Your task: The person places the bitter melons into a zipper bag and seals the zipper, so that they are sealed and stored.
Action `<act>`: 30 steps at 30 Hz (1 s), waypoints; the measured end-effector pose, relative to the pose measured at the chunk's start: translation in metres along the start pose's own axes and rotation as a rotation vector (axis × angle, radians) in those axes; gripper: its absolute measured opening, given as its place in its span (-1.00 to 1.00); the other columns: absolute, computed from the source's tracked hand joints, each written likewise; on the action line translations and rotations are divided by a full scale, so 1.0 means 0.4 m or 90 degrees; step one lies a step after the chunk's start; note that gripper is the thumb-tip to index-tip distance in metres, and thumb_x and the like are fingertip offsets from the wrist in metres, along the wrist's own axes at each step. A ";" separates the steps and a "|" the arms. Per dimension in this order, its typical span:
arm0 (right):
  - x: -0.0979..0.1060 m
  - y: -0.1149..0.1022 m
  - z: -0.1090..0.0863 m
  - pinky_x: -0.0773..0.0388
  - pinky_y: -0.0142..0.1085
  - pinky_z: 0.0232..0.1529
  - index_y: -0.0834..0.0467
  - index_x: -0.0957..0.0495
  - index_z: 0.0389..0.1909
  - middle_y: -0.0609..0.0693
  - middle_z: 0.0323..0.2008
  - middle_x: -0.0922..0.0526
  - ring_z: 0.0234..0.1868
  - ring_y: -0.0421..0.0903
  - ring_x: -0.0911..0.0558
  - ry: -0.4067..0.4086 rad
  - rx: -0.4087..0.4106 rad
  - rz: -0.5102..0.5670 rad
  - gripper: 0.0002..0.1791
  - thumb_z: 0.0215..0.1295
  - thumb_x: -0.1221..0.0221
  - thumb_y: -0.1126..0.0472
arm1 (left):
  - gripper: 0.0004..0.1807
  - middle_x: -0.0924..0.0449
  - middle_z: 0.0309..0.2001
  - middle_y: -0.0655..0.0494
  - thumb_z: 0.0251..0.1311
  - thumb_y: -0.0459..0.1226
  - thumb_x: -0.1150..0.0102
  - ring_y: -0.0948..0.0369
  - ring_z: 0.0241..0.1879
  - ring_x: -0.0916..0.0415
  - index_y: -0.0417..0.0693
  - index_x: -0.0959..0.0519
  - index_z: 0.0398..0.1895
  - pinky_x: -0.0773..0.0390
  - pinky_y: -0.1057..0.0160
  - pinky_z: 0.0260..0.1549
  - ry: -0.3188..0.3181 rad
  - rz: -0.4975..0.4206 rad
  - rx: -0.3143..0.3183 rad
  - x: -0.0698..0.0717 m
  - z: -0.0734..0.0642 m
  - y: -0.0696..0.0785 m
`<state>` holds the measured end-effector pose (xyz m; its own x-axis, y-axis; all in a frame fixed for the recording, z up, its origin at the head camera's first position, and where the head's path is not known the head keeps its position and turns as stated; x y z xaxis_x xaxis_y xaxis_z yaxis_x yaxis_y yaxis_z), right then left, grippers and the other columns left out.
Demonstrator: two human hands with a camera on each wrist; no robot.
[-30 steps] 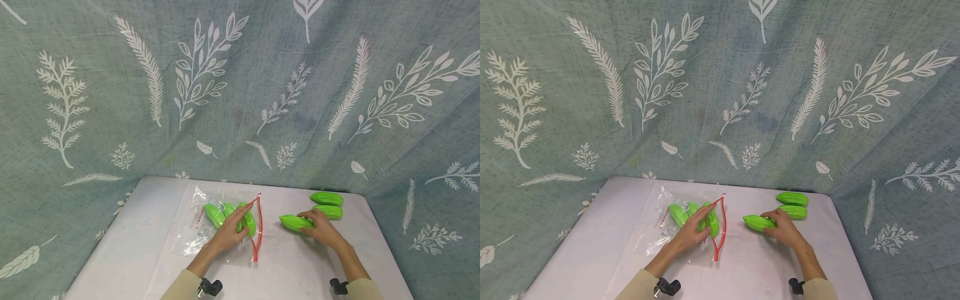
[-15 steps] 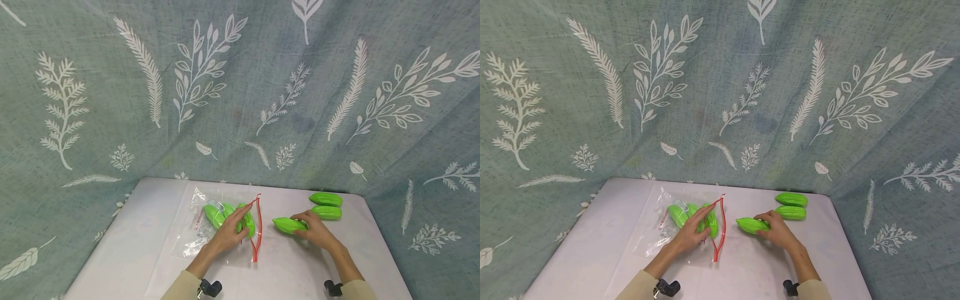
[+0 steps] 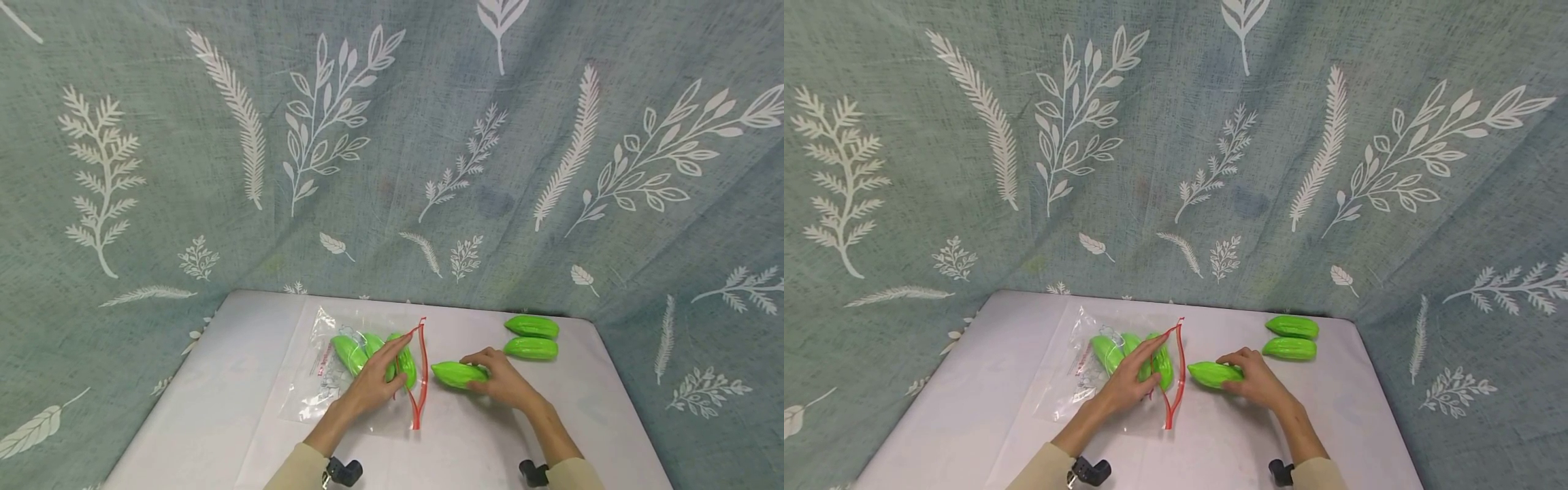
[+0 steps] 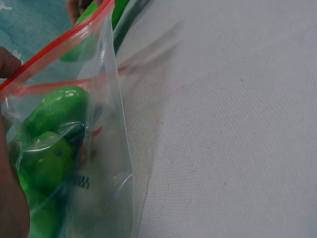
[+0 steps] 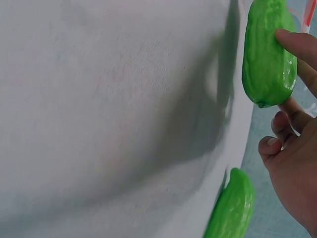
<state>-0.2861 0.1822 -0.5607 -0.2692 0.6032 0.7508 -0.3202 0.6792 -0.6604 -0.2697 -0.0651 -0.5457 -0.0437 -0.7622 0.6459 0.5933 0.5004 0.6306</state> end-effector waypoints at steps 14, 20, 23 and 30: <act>-0.032 -0.053 0.025 -0.45 0.07 0.12 -0.18 -0.63 0.14 -0.09 0.02 -0.59 0.12 0.01 -0.48 -0.053 0.022 -0.005 -0.53 0.17 -0.42 -0.01 | -0.16 -0.21 0.52 0.16 0.21 -0.22 -0.24 -0.09 0.48 -0.20 0.12 -0.17 0.58 -0.22 -0.10 0.42 -0.011 0.002 0.006 -0.004 -0.001 -0.006; -0.049 -0.070 0.037 -0.48 0.01 0.06 -0.19 -0.64 0.15 -0.12 -0.01 -0.57 0.08 -0.04 -0.47 -0.068 0.031 -0.016 -0.51 0.16 -0.41 -0.03 | -0.16 -0.25 0.51 0.10 0.18 -0.23 -0.25 -0.12 0.45 -0.23 0.06 -0.20 0.57 -0.26 -0.14 0.39 0.002 0.004 -0.010 0.002 0.000 0.004; -0.060 -0.077 0.043 -0.47 0.00 0.05 -0.23 -0.64 0.14 -0.13 -0.01 -0.55 0.07 -0.06 -0.46 -0.075 0.039 -0.022 -0.52 0.16 -0.41 -0.06 | -0.14 -0.27 0.50 0.06 0.15 -0.23 -0.26 -0.13 0.44 -0.25 0.04 -0.20 0.56 -0.27 -0.14 0.39 0.011 0.008 -0.020 0.002 0.000 0.006; -0.077 -0.098 0.046 -0.48 0.02 0.05 -0.25 -0.64 0.14 -0.12 0.00 -0.54 0.08 -0.06 -0.45 -0.092 0.055 -0.027 -0.51 0.14 -0.41 -0.08 | -0.15 -0.27 0.49 0.09 0.14 -0.23 -0.25 -0.11 0.44 -0.26 0.04 -0.21 0.56 -0.27 -0.12 0.40 0.018 0.009 -0.031 0.002 0.002 0.010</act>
Point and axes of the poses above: each hand's wrist, its own z-axis towards the middle knuckle, its own x-axis out of the back of the hand, y = z × x, the point moved 9 cm from there along z, towards the middle knuckle
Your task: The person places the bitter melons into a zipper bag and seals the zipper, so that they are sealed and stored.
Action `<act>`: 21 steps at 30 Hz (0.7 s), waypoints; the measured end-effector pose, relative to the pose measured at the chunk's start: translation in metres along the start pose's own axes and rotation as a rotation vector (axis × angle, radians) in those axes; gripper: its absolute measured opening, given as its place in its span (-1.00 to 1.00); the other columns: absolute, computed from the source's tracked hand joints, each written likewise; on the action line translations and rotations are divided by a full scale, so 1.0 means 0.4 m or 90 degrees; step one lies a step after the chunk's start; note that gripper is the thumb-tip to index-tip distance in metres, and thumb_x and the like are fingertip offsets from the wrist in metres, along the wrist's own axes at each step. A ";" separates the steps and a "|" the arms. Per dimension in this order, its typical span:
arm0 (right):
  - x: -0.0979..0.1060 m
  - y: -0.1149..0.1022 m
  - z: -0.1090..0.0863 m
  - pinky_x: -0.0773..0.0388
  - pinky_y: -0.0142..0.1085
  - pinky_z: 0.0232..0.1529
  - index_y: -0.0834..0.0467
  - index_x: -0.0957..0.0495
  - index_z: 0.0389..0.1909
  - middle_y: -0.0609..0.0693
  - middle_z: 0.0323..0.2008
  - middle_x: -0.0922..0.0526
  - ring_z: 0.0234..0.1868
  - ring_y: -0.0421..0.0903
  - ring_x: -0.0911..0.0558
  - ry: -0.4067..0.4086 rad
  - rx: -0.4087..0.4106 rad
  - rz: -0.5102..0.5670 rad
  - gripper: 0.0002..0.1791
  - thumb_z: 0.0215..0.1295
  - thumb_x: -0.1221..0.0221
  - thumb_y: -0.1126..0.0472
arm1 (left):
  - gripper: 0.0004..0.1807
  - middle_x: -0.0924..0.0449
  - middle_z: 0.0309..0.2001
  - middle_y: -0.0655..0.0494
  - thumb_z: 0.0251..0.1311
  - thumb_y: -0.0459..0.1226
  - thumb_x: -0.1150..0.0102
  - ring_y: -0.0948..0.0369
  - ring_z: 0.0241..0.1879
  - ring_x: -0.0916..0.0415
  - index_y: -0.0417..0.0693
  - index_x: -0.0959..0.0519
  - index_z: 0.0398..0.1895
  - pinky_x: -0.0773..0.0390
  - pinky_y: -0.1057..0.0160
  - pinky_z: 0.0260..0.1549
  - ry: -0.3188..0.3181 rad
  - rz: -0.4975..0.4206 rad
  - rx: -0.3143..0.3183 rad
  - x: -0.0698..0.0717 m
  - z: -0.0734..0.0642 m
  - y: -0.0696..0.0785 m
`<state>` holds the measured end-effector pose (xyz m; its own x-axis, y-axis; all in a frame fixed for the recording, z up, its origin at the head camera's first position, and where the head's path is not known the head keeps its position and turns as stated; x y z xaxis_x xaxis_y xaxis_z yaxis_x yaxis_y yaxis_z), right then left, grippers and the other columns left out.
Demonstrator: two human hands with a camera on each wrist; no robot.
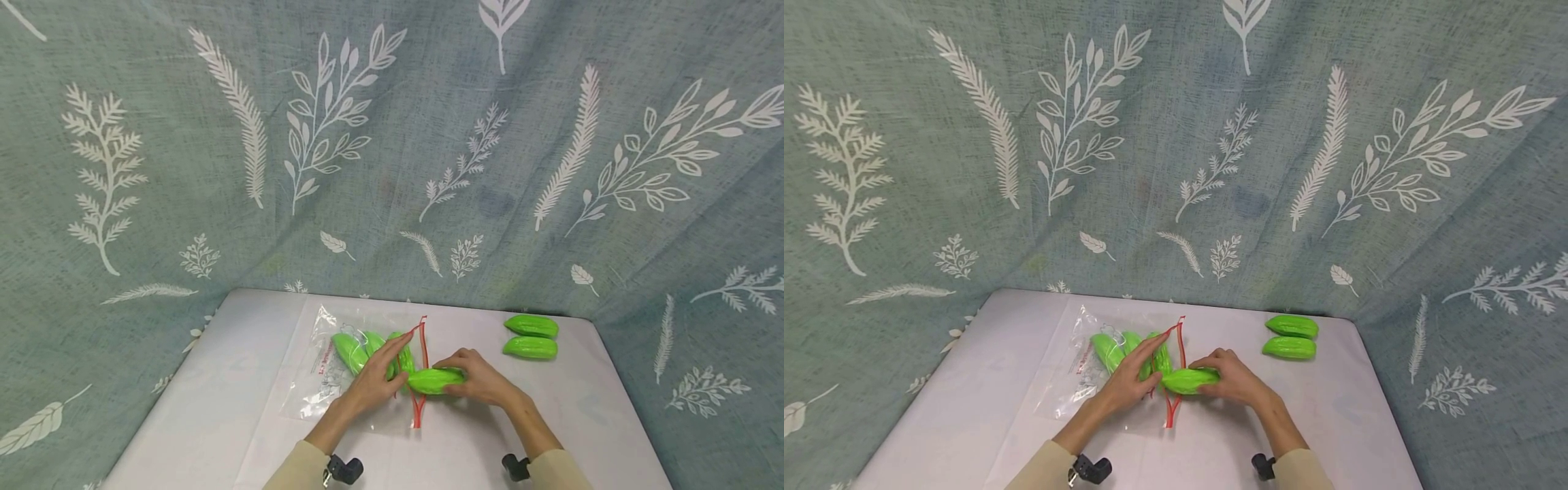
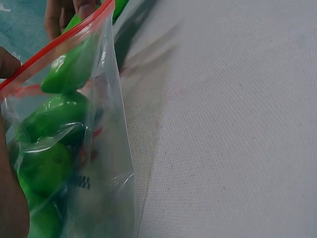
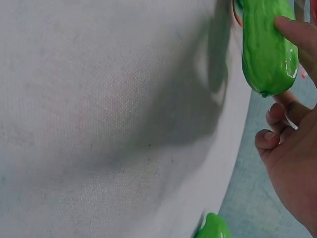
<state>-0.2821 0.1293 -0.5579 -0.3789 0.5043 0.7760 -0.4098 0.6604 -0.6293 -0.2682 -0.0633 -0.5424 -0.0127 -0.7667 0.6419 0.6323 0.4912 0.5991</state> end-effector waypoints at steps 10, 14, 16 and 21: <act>-0.010 -0.031 0.011 -0.45 0.00 0.05 -0.18 -0.64 0.17 -0.16 -0.05 -0.52 0.05 -0.08 -0.44 -0.016 0.029 0.015 -0.50 0.16 -0.41 -0.02 | -0.14 -0.26 0.50 0.13 0.14 -0.23 -0.26 -0.04 0.45 -0.25 0.02 -0.21 0.56 -0.29 -0.11 0.39 -0.001 0.003 -0.002 0.002 0.002 0.005; -0.010 -0.037 0.010 -0.44 -0.02 0.03 -0.19 -0.65 0.16 -0.19 -0.08 -0.52 0.03 -0.09 -0.43 -0.020 0.035 0.016 -0.50 0.14 -0.41 -0.01 | -0.15 -0.25 0.50 0.10 0.16 -0.22 -0.25 -0.08 0.45 -0.24 0.04 -0.19 0.57 -0.29 -0.13 0.38 0.000 0.005 0.004 0.003 0.001 0.004; -0.011 -0.040 0.010 -0.44 -0.03 0.02 -0.17 -0.66 0.16 -0.19 -0.10 -0.52 0.02 -0.10 -0.43 -0.021 0.035 0.013 -0.50 0.13 -0.41 -0.01 | -0.14 -0.24 0.51 0.09 0.17 -0.21 -0.24 -0.10 0.45 -0.24 0.05 -0.18 0.57 -0.28 -0.15 0.38 -0.001 0.005 0.008 0.002 0.001 0.003; -0.017 -0.046 0.013 -0.46 -0.05 0.03 -0.12 -0.65 0.18 -0.17 -0.08 -0.52 0.02 -0.10 -0.44 -0.026 0.037 -0.010 -0.47 0.13 -0.41 0.00 | -0.14 -0.24 0.51 0.07 0.16 -0.22 -0.24 -0.14 0.45 -0.22 0.06 -0.17 0.58 -0.29 -0.19 0.36 -0.004 0.008 0.012 0.000 0.001 0.002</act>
Point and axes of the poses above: each hand's wrist, its own z-axis towards the middle knuckle, its own x-axis out of the back of the hand, y = z × x, the point moved 9 cm from there along z, towards the middle knuckle
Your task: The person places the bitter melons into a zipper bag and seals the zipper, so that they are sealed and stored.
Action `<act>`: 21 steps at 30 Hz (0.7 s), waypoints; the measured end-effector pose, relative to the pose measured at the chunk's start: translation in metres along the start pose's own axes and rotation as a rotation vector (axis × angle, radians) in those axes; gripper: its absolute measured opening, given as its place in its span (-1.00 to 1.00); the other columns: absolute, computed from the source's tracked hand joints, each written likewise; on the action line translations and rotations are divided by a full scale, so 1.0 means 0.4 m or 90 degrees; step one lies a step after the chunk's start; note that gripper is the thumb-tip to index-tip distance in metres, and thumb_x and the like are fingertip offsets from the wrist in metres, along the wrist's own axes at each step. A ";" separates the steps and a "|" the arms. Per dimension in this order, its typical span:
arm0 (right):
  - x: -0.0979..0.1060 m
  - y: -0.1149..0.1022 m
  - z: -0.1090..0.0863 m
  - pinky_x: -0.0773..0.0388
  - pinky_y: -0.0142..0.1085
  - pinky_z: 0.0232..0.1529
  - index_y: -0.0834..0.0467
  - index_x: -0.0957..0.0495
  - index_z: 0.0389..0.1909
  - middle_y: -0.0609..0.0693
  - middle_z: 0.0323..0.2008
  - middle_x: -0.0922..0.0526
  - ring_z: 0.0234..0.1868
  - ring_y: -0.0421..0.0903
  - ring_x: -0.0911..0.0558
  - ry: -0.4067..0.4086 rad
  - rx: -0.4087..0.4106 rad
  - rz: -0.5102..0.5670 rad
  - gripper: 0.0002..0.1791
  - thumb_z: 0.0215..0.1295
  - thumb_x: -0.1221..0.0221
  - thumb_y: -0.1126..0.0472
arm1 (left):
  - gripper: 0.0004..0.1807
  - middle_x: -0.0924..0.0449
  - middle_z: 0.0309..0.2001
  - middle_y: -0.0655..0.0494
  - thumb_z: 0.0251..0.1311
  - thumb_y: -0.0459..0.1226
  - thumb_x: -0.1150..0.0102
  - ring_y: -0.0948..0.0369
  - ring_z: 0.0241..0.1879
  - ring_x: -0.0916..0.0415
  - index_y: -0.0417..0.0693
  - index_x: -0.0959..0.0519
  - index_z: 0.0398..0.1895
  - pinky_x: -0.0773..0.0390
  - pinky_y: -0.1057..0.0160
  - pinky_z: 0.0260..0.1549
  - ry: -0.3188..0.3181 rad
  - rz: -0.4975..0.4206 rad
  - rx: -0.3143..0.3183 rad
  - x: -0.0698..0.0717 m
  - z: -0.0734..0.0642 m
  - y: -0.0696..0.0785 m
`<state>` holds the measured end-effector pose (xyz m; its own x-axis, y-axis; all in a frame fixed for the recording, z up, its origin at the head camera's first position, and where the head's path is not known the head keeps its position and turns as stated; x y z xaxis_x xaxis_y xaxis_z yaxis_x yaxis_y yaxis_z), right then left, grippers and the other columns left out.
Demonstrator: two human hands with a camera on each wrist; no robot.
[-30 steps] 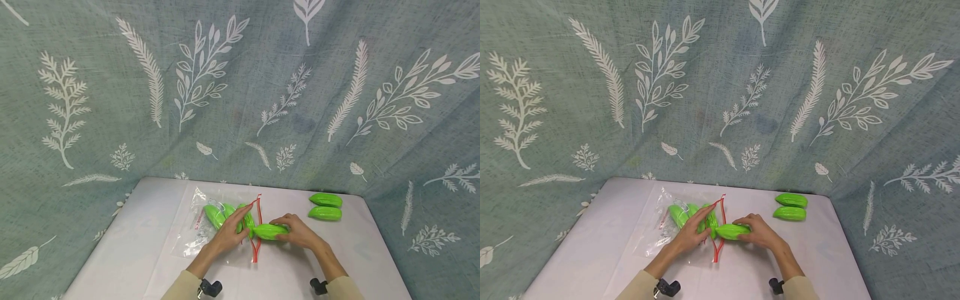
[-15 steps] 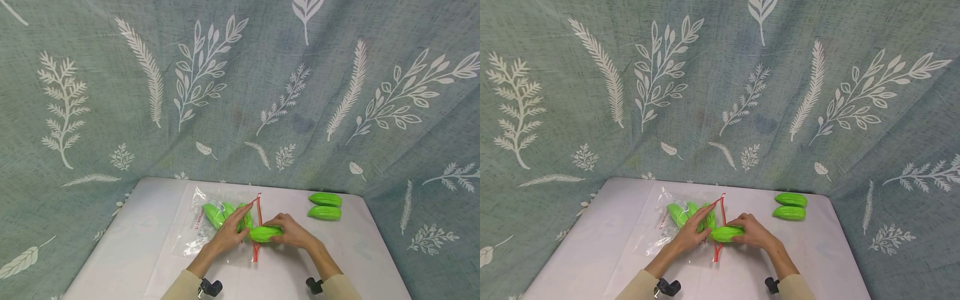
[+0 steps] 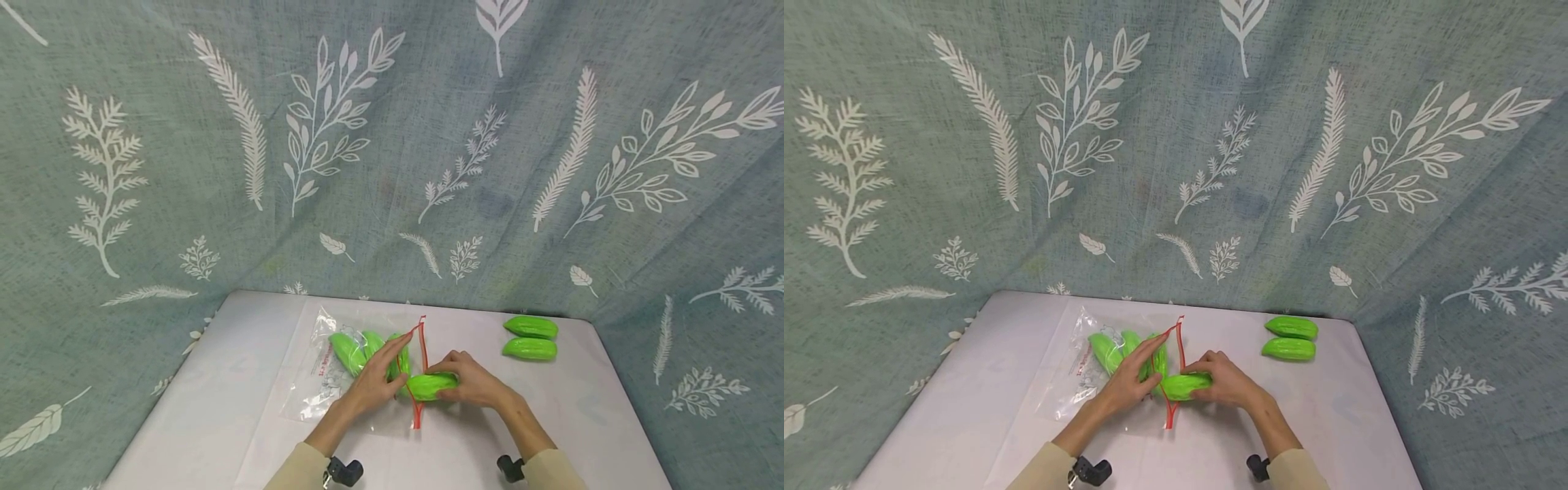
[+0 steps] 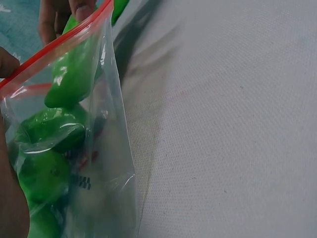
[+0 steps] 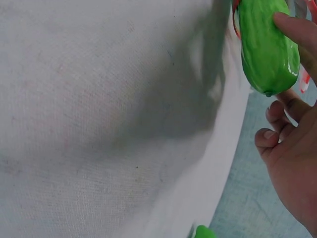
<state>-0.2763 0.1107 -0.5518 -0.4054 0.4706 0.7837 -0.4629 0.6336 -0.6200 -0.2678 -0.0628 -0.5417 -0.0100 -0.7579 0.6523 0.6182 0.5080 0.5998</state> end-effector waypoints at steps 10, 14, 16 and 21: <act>-0.002 -0.007 0.017 -0.53 -0.06 0.09 -0.02 -0.65 0.08 -0.12 -0.01 -0.60 0.05 -0.09 -0.50 0.038 -0.002 -0.068 -0.50 0.11 -0.45 -0.06 | -0.15 -0.23 0.51 0.12 0.17 -0.23 -0.25 -0.12 0.45 -0.22 0.04 -0.19 0.57 -0.26 -0.16 0.39 0.005 -0.008 -0.008 -0.002 0.002 -0.003; 0.000 -0.004 0.020 -0.53 -0.06 0.06 -0.09 -0.67 0.06 -0.10 -0.03 -0.59 0.03 -0.09 -0.51 0.046 -0.016 -0.093 -0.52 0.10 -0.44 -0.11 | -0.14 -0.23 0.51 0.14 0.17 -0.24 -0.25 -0.09 0.46 -0.22 0.06 -0.18 0.57 -0.27 -0.15 0.39 0.004 -0.009 -0.003 -0.003 0.003 -0.006; 0.001 0.001 0.020 -0.54 -0.06 0.04 -0.13 -0.66 0.08 -0.09 -0.04 -0.59 0.01 -0.08 -0.52 0.049 -0.024 -0.114 -0.50 0.11 -0.42 -0.16 | -0.14 -0.22 0.52 0.16 0.18 -0.24 -0.24 -0.04 0.47 -0.21 0.09 -0.17 0.58 -0.26 -0.12 0.40 0.001 -0.012 0.005 -0.005 0.003 -0.009; 0.004 0.010 0.019 -0.56 -0.10 -0.07 -0.16 -0.65 0.13 -0.07 -0.10 -0.59 -0.08 -0.09 -0.56 0.050 -0.041 -0.150 -0.44 0.11 -0.38 -0.26 | -0.14 -0.21 0.52 0.21 0.19 -0.24 -0.25 0.09 0.49 -0.18 0.12 -0.17 0.58 -0.25 -0.05 0.42 -0.006 -0.014 0.017 -0.007 0.003 -0.014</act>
Point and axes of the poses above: each hand's wrist, its own z-axis towards the middle knuckle, its own x-axis out of the back of the hand, y = z × x, the point moved 9 cm from there along z, towards the middle knuckle
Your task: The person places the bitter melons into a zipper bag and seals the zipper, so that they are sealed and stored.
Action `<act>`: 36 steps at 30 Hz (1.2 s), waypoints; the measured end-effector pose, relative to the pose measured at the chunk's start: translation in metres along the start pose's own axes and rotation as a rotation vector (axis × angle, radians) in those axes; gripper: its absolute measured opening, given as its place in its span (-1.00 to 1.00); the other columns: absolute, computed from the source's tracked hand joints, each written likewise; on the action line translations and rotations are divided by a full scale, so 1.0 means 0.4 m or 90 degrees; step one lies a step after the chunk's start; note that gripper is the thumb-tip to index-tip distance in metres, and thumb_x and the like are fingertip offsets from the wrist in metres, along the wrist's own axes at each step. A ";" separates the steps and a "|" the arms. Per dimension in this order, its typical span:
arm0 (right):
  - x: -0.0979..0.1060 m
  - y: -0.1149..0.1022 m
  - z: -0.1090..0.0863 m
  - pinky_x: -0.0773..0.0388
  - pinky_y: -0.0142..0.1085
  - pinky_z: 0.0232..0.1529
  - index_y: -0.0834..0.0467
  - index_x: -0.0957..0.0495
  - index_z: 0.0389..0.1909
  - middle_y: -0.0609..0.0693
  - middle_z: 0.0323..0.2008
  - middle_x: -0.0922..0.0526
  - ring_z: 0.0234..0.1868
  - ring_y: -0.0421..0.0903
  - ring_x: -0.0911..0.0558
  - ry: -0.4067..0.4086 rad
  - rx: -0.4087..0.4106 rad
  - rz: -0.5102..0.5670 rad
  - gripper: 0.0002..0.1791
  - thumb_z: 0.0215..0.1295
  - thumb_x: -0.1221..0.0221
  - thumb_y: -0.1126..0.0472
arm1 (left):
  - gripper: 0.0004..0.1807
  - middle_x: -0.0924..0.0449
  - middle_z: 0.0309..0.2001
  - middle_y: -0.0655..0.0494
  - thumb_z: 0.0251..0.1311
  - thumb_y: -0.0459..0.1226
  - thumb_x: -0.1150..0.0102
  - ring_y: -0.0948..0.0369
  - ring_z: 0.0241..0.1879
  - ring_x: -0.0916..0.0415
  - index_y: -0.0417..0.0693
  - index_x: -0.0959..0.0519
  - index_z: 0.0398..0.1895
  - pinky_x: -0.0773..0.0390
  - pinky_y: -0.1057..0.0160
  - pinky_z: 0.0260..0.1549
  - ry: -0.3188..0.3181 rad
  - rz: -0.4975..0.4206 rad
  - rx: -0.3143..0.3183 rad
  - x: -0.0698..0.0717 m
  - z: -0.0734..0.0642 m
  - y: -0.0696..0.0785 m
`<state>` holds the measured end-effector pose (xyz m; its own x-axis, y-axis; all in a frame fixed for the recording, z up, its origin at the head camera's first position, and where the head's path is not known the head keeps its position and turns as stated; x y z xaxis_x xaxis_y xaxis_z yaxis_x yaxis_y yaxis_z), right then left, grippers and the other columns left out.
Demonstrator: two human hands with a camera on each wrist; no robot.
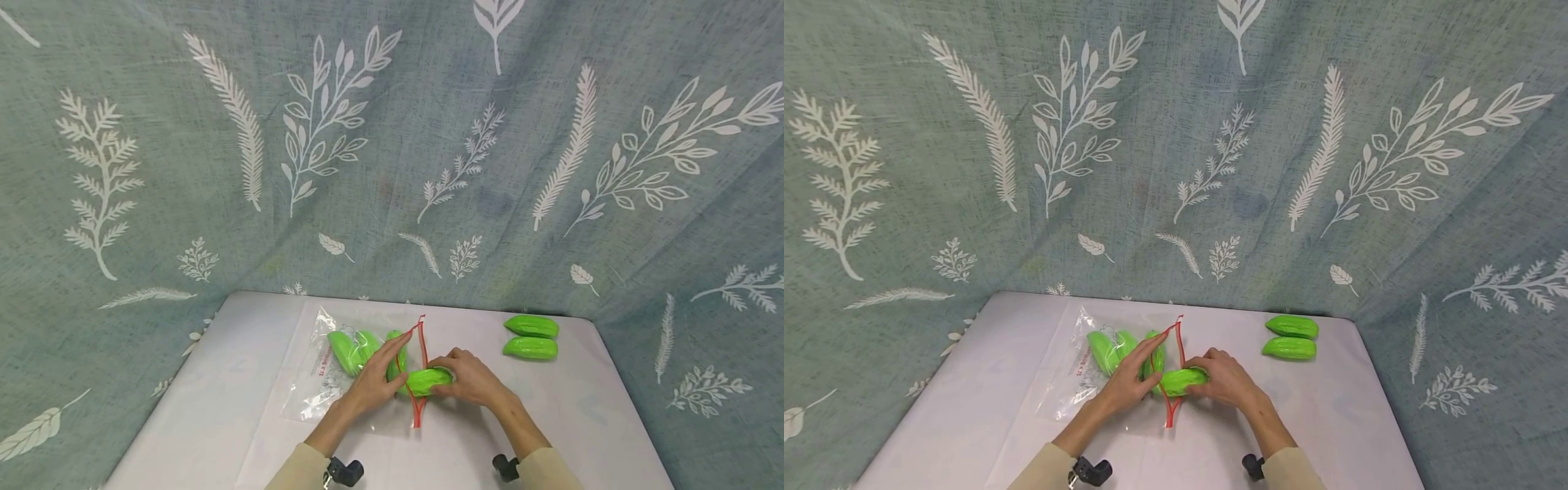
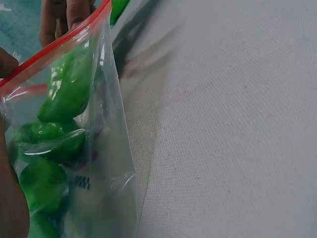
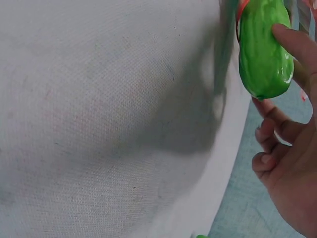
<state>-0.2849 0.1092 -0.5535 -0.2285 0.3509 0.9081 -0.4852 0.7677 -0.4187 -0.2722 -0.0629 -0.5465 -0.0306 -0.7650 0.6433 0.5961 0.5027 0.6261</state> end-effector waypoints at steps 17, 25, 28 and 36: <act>0.017 -0.016 0.004 -0.51 0.00 0.21 0.03 -0.57 0.19 -0.06 0.05 -0.55 0.16 -0.01 -0.54 0.039 0.024 0.096 -0.39 0.10 -0.47 0.01 | -0.12 -0.23 0.51 0.14 0.15 -0.29 -0.29 0.03 0.47 -0.22 0.07 -0.18 0.57 -0.30 -0.13 0.37 0.017 -0.005 -0.018 0.006 -0.001 0.012; 0.019 -0.025 0.009 -0.54 -0.03 0.15 -0.01 -0.61 0.17 -0.10 0.04 -0.53 0.11 -0.06 -0.52 0.038 0.032 0.082 -0.46 0.15 -0.44 -0.01 | -0.13 -0.20 0.52 0.15 0.18 -0.32 -0.28 0.03 0.48 -0.20 0.07 -0.17 0.58 -0.31 -0.14 0.37 0.007 -0.001 -0.007 0.000 0.000 0.007; 0.017 -0.023 0.009 -0.55 -0.08 0.05 -0.07 -0.60 0.21 -0.12 0.00 -0.51 0.04 -0.09 -0.53 0.032 0.020 0.085 -0.44 0.16 -0.42 -0.05 | -0.14 -0.20 0.52 0.17 0.19 -0.31 -0.26 0.03 0.48 -0.20 0.06 -0.16 0.58 -0.32 -0.14 0.36 0.003 0.002 -0.005 -0.001 0.001 0.006; 0.016 -0.030 0.010 -0.56 -0.14 -0.06 -0.10 -0.54 0.28 -0.12 -0.04 -0.49 -0.05 -0.05 -0.57 0.036 0.021 0.084 -0.37 0.16 -0.42 -0.08 | -0.15 -0.19 0.52 0.22 0.20 -0.27 -0.26 0.08 0.49 -0.19 0.06 -0.17 0.58 -0.32 -0.11 0.37 0.000 -0.007 -0.003 -0.001 0.000 0.006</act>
<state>-0.2839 0.1002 -0.5429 -0.2442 0.4778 0.8438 -0.4814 0.6956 -0.5332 -0.2707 -0.0615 -0.5454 -0.0373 -0.7700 0.6369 0.5996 0.4926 0.6307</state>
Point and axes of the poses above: each hand's wrist, its own z-axis towards the middle knuckle, its own x-axis out of the back of the hand, y = z × x, the point moved 9 cm from there along z, towards the middle knuckle
